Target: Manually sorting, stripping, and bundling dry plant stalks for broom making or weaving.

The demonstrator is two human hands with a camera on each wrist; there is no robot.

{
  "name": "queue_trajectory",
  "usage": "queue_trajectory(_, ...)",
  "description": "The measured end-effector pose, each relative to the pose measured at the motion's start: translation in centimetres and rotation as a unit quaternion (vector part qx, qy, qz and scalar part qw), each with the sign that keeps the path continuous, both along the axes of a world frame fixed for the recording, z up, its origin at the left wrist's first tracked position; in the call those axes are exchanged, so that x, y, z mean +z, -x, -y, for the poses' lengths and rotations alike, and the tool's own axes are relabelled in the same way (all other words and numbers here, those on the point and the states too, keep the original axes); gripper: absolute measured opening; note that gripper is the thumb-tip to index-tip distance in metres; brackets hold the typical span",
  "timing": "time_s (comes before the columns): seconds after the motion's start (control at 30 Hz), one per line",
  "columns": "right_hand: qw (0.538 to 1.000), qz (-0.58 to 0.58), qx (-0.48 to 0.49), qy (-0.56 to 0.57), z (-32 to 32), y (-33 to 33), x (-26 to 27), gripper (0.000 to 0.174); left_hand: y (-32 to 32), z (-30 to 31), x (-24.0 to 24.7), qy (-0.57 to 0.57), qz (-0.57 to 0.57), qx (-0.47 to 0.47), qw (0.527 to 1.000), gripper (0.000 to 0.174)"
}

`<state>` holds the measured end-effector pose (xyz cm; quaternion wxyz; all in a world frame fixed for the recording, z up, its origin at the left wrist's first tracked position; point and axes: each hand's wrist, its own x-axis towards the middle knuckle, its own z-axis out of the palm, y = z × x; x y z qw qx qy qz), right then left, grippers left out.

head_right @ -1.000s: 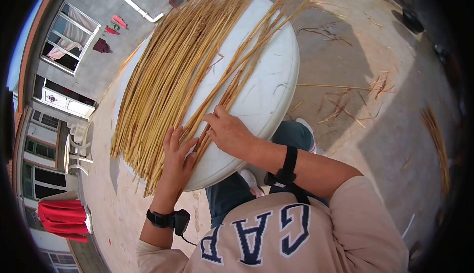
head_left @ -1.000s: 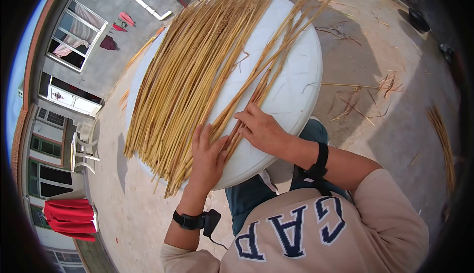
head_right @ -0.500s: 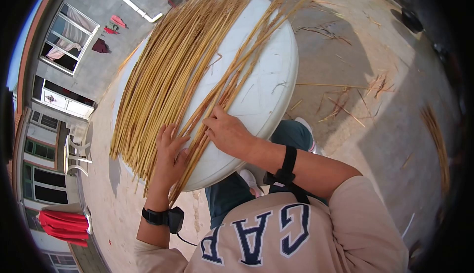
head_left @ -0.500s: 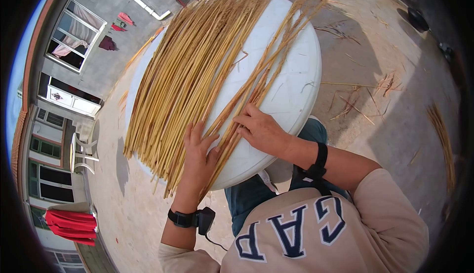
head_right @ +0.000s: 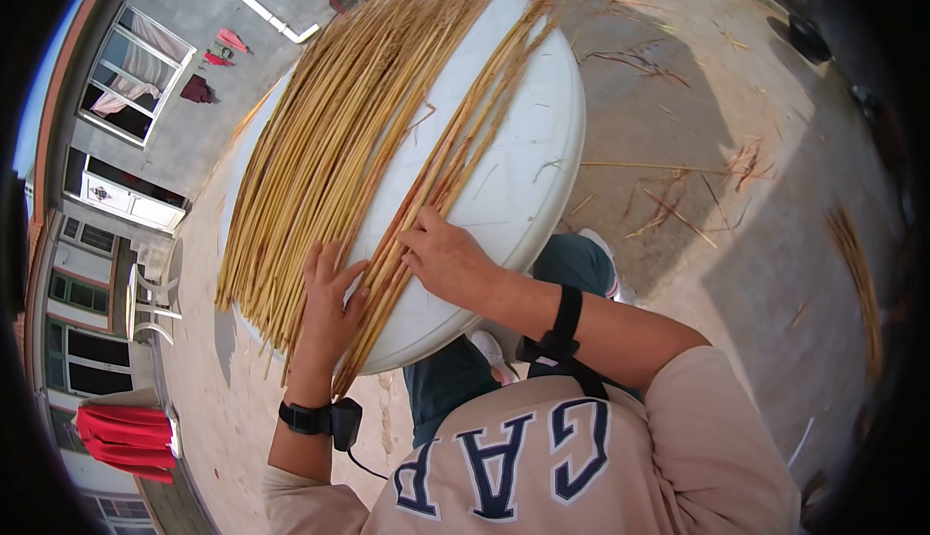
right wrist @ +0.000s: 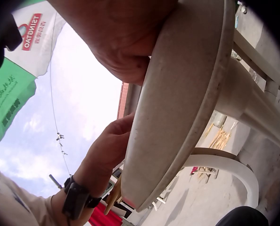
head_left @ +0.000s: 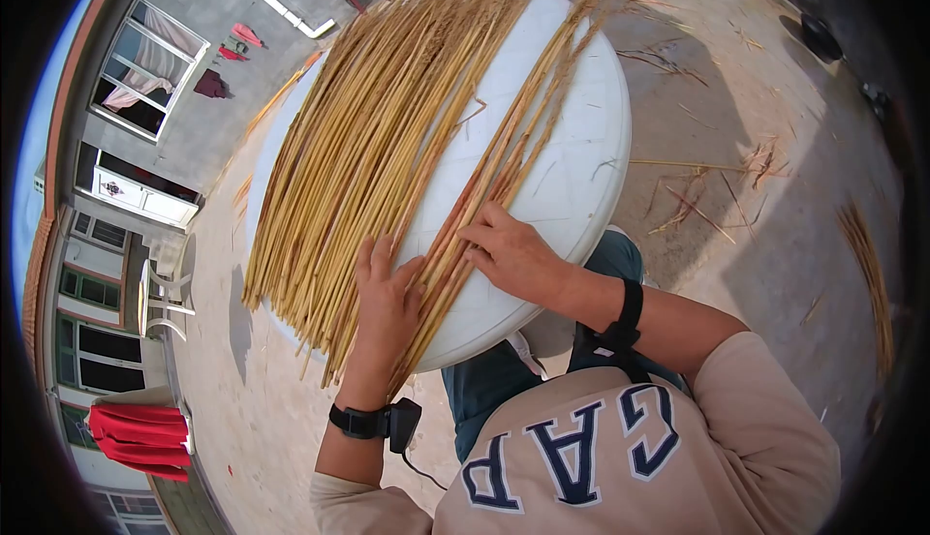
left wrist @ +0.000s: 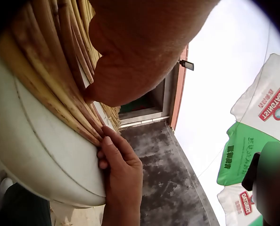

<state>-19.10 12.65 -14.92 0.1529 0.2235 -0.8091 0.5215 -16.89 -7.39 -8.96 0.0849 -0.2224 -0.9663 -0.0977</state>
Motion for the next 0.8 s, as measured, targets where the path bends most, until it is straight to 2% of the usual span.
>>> queue_trajectory(0.17, 1.0, -0.008, -0.005, -0.004, 0.0, -0.1, 0.0, 0.02, 0.0, 0.1, 0.2, -0.027, 0.02, -0.005, 0.999, 0.037)
queue_trajectory(0.23, 1.0, -0.012, -0.006, -0.004, 0.0, 0.0, 0.0, 0.02, 0.5, 0.7, 0.5, -0.055, 0.054, -0.037, 0.996, 0.036)
queue_trajectory(0.37, 1.0, 0.008, -0.001, 0.006, -0.1, -0.2, 0.4, 0.02, 2.3, 1.9, 0.8, -0.087, 0.01, 0.003, 0.996, 0.033)
queue_trajectory(0.43, 1.0, 0.018, 0.003, 0.01, -0.2, -0.3, 0.7, 0.021, 2.9, 2.5, 0.5, -0.017, -0.036, 0.018, 0.999, 0.034)
queue_trajectory(0.8, 1.0, 0.02, 0.001, 0.01, -0.2, -0.2, 0.6, 0.019, 2.0, 1.7, -0.3, -0.007, 0.016, 0.011, 1.0, 0.028)
